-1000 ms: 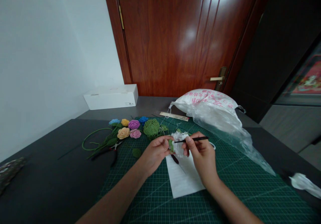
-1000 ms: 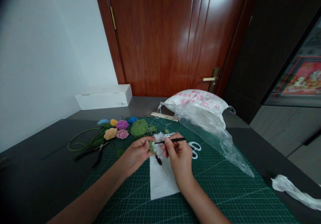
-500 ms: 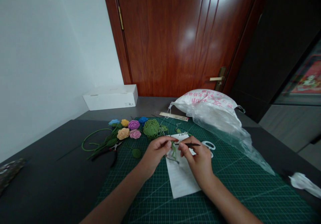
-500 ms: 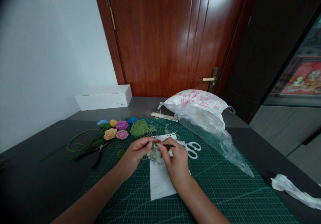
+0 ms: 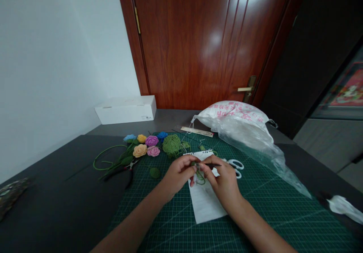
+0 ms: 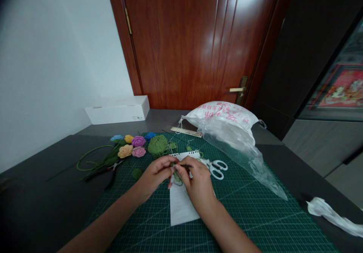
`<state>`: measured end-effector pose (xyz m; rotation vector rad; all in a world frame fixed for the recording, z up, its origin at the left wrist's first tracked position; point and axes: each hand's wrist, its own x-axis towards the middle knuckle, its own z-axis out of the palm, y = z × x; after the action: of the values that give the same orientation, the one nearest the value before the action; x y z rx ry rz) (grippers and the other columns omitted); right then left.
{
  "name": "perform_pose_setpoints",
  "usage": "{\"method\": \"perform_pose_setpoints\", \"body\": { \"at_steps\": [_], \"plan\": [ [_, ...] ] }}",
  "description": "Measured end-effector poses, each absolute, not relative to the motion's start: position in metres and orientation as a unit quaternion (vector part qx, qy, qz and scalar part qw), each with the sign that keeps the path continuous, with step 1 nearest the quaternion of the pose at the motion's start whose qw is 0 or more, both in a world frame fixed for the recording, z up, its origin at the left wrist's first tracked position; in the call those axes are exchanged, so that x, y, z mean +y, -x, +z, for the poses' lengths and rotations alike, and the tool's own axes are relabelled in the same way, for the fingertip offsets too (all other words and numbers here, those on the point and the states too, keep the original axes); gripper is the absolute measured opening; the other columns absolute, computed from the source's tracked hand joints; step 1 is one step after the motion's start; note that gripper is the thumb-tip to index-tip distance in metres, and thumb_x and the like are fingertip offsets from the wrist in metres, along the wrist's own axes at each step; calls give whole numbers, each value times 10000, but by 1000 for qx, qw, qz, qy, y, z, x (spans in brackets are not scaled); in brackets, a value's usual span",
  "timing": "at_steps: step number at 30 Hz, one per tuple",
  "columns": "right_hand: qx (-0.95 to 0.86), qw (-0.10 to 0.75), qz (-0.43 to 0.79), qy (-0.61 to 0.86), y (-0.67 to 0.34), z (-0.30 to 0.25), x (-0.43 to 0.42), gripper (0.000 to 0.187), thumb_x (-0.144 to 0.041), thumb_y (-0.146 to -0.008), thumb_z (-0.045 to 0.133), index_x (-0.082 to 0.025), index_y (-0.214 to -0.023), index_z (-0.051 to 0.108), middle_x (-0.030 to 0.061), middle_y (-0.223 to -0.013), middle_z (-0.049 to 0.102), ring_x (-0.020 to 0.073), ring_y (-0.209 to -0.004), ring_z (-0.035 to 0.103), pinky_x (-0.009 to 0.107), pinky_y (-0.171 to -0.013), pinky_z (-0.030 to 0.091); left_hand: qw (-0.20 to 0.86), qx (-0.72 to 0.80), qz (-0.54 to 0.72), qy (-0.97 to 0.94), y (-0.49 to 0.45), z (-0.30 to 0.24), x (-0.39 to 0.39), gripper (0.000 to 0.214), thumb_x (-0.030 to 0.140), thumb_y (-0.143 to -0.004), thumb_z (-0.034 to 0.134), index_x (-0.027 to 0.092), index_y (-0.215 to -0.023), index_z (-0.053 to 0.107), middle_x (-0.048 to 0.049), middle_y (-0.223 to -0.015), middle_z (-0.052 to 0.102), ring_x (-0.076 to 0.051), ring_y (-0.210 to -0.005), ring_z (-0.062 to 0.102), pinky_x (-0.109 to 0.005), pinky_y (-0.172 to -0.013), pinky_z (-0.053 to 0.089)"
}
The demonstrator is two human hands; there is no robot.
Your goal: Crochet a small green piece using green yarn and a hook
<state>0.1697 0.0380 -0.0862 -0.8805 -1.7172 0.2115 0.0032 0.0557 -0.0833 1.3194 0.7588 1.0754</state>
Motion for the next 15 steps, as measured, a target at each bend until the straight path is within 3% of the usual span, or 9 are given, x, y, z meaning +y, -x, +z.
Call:
{"method": "perform_pose_setpoints", "body": {
  "at_steps": [7,15],
  "plan": [
    [-703,574,104,406,-174,-81,37,225,-301,-985,610,-221,-779,655,-5,-661,667,151,-556,645,262,-560,494,586,358,462,-561,-4,-85,54,149,194,-817,656,131,-938,716,2,-696,623,-106,-521,545,-211,-468,452],
    [-676,593,135,417,-173,-77,36,274,-326,-1013,570,-222,-764,617,-17,-625,668,122,-455,620,229,-451,457,585,369,466,-551,-4,-89,57,170,218,-808,678,138,-953,717,-10,-706,659,-107,-503,546,-208,-460,439]
  ]
}}
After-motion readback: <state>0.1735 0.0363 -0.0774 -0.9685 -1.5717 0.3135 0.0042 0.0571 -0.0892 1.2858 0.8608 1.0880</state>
